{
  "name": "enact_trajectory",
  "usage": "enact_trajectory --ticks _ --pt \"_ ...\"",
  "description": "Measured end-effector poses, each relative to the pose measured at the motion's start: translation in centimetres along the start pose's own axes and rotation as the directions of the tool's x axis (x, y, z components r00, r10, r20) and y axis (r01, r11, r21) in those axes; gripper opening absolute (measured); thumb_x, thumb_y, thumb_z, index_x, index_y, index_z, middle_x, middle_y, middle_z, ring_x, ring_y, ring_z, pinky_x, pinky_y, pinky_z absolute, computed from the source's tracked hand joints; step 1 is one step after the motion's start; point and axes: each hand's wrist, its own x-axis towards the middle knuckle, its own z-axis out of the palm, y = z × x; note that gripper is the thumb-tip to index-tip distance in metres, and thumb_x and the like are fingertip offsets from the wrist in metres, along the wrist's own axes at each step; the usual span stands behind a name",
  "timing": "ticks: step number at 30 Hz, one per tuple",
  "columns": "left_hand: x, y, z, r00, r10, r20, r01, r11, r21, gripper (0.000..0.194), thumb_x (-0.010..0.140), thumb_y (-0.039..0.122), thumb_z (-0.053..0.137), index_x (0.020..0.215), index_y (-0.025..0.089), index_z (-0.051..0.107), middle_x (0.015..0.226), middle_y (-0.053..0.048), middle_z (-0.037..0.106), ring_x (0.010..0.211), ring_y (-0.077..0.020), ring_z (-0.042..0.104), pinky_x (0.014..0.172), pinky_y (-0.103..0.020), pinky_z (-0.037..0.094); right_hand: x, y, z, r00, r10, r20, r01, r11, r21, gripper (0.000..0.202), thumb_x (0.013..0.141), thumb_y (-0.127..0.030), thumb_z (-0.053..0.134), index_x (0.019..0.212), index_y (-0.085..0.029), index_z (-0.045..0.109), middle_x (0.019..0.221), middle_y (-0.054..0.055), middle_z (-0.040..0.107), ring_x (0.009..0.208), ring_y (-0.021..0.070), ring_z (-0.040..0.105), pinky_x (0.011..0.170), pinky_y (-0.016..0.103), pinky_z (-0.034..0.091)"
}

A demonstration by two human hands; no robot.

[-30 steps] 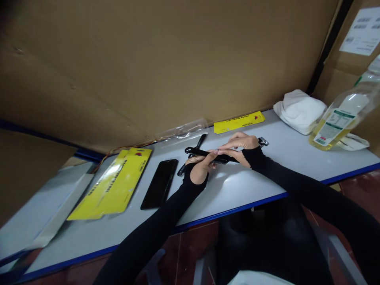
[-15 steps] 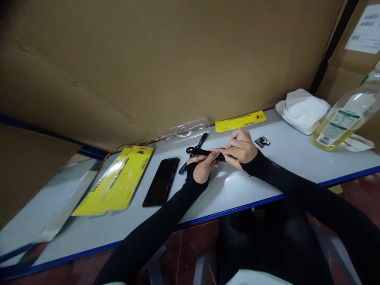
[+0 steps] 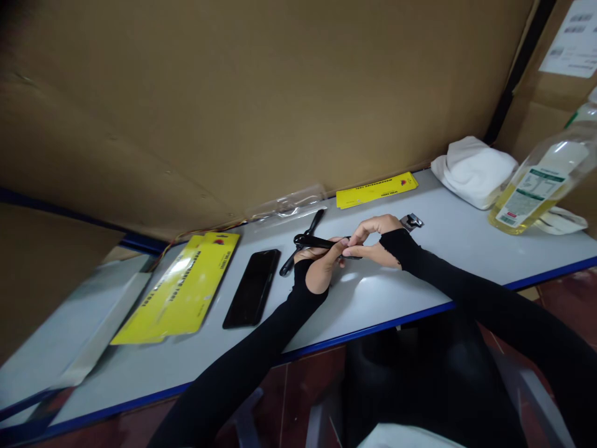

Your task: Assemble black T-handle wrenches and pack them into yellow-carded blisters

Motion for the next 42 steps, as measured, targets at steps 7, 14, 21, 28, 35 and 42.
enact_trajectory --ticks 7,14,21,28,35,42 --pt "0.2 0.0 -0.1 0.999 -0.022 0.029 0.024 0.999 -0.044 0.029 0.065 0.042 0.093 0.076 0.016 0.085 0.074 -0.007 0.079 0.051 -0.0123 0.060 0.049 -0.027 0.048 -0.1 0.7 0.3 0.990 -0.136 -0.037 0.133 0.989 -0.068 0.034 0.080 -0.046 0.088 0.103 -0.024 0.077 0.079 -0.001 0.077 0.074 0.0158 0.066 0.077 0.031 0.048" --pt "0.0 0.2 0.1 0.999 -0.030 0.035 0.032 0.996 -0.079 0.029 0.064 0.041 0.093 0.072 0.016 0.083 0.075 -0.008 0.079 0.054 -0.0138 0.062 0.048 -0.028 0.047 0.1 1.4 -0.4 0.913 -0.409 0.017 0.405 0.897 -0.177 0.030 0.082 -0.054 0.088 0.088 -0.026 0.080 0.083 0.004 0.075 0.080 0.0202 0.064 0.075 0.035 0.052" --pt "0.7 -0.4 -0.5 0.991 -0.123 0.046 0.127 0.988 -0.084 0.030 0.063 0.040 0.097 0.070 0.015 0.082 0.077 -0.007 0.079 0.050 -0.0093 0.056 0.051 -0.027 0.047 0.0 1.7 -0.2 0.857 -0.515 -0.020 0.487 0.821 -0.298 0.022 0.094 -0.044 0.080 0.086 -0.024 0.078 0.080 0.003 0.075 0.072 0.0173 0.065 0.080 0.036 0.052" --pt "0.6 -0.2 -0.2 0.998 -0.060 0.018 0.061 0.991 -0.115 0.031 0.059 0.041 0.098 0.069 0.015 0.083 0.076 -0.007 0.079 0.049 -0.0097 0.055 0.048 -0.027 0.046 -0.1 1.5 0.7 0.839 -0.541 -0.066 0.477 0.788 -0.389 0.026 0.099 -0.031 0.071 0.075 -0.021 0.069 0.071 0.000 0.070 0.065 0.0136 0.060 0.074 0.031 0.046" --pt "0.8 -0.6 -0.3 0.998 -0.056 0.036 0.059 0.994 -0.093 0.031 0.062 0.043 0.097 0.071 0.016 0.084 0.072 -0.006 0.077 0.049 -0.0087 0.055 0.050 -0.026 0.046 -0.4 1.4 0.8 0.846 -0.531 -0.050 0.462 0.776 -0.429 0.035 0.096 -0.024 0.069 0.065 -0.021 0.051 0.061 -0.004 0.058 0.060 0.0122 0.049 0.074 0.033 0.041" --pt "0.9 -0.5 -0.5 0.996 -0.083 0.040 0.087 0.991 -0.105 0.035 0.062 0.044 0.098 0.077 0.015 0.085 0.070 -0.006 0.077 0.047 -0.0091 0.055 0.049 -0.027 0.046 -0.1 1.0 -0.2 0.794 -0.605 -0.067 0.563 0.771 -0.298 0.033 0.096 -0.018 0.063 0.127 -0.023 0.072 0.099 0.006 0.070 0.086 0.0198 0.061 0.077 0.035 0.053"
